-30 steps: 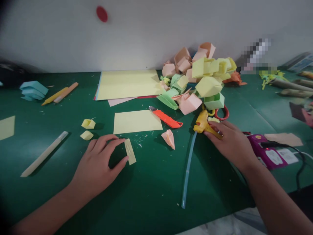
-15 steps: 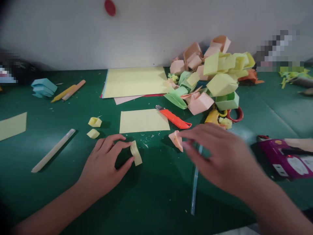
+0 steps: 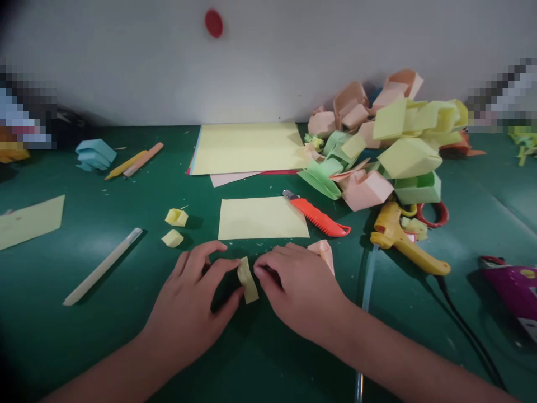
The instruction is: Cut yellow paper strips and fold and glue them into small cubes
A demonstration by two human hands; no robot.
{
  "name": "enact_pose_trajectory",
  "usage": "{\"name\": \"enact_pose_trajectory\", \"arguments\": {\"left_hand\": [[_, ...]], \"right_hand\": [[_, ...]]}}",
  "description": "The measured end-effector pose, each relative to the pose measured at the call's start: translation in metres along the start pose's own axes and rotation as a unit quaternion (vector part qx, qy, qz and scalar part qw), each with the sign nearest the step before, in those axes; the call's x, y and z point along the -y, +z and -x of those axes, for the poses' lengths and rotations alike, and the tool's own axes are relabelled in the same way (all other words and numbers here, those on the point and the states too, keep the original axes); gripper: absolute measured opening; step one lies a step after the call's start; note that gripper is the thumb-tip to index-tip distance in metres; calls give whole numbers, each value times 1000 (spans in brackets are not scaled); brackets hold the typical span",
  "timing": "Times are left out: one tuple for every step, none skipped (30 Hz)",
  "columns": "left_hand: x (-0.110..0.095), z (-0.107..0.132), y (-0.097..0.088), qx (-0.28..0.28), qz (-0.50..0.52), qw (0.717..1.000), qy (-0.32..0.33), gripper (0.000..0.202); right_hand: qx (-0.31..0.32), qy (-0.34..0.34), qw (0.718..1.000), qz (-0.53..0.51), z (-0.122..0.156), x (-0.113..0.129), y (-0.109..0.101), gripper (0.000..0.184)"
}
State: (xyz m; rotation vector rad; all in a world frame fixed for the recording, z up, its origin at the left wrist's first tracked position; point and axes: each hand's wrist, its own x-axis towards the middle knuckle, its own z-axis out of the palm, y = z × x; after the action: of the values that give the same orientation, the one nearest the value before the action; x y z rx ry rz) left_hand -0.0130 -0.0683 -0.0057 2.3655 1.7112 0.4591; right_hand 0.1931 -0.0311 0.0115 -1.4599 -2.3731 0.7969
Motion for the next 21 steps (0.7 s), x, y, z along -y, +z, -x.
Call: {"name": "enact_pose_trajectory", "arguments": {"left_hand": [[0, 0, 0, -1, -2, 1000, 1, 24], [0, 0, 0, -1, -2, 1000, 3, 24], [1, 0, 0, 0, -2, 1000, 4, 24], [1, 0, 1, 2, -2, 1000, 4, 24], [1, 1, 1, 3, -3, 1000, 5, 25], [1, 1, 1, 4, -3, 1000, 5, 26], [1, 1, 1, 4, -4, 1000, 4, 26], [1, 1, 1, 3, -6, 1000, 5, 26], [1, 1, 1, 1, -7, 1000, 6, 26], [1, 1, 1, -2, -8, 1000, 8, 26], [1, 0, 1, -4, -8, 1000, 9, 25], [1, 0, 1, -6, -8, 1000, 9, 25], [0, 0, 1, -7, -7, 1000, 10, 25], [0, -1, 1, -7, -6, 1000, 10, 25], [0, -1, 2, -5, -5, 1000, 9, 25], [0, -1, 2, -3, -4, 1000, 7, 25], [0, -1, 2, -1, -5, 1000, 6, 25], [0, -1, 2, 0, -7, 1000, 5, 25], [0, -1, 2, 2, -8, 1000, 5, 25], [0, -1, 2, 3, -8, 1000, 5, 25], [0, -1, 2, 3, -7, 1000, 5, 25]], "right_hand": [[0, 9, 1000, -8, -2, 0, 1, 20], [1, 18, 1000, -13, -4, 1, 2, 18], [4, 26, 1000, -17, -6, 1, 2, 17], [6, 32, 999, -21, -7, 0, 3, 17], [8, 35, 999, -26, -8, 0, 4, 17], [8, 35, 999, -30, -9, -1, 5, 17], [7, 33, 999, -32, -9, -1, 5, 16], [5, 30, 999, -33, -10, -1, 5, 16], [0, 27, 999, -34, -10, -2, 6, 16], [-4, 25, 999, -36, -9, -2, 6, 16], [-6, 24, 999, -40, -9, -2, 6, 15], [-8, 23, 999, -44, -9, -2, 6, 15], [-10, 23, 999, -49, -9, -2, 6, 15], [-12, 23, 998, -52, -9, -2, 6, 15], [-13, 22, 998, -52, -9, -2, 6, 14], [-13, 21, 998, -50, -10, -2, 7, 14], [-15, 20, 999, -48, -10, -2, 7, 13], [-14, 20, 999, -45, -10, -2, 7, 13], [-14, 21, 999, -42, -10, -2, 7, 13], [-14, 21, 999, -39, -11, -2, 7, 13], [-15, 22, 999, -37, -11, -1, 7, 13]]}}
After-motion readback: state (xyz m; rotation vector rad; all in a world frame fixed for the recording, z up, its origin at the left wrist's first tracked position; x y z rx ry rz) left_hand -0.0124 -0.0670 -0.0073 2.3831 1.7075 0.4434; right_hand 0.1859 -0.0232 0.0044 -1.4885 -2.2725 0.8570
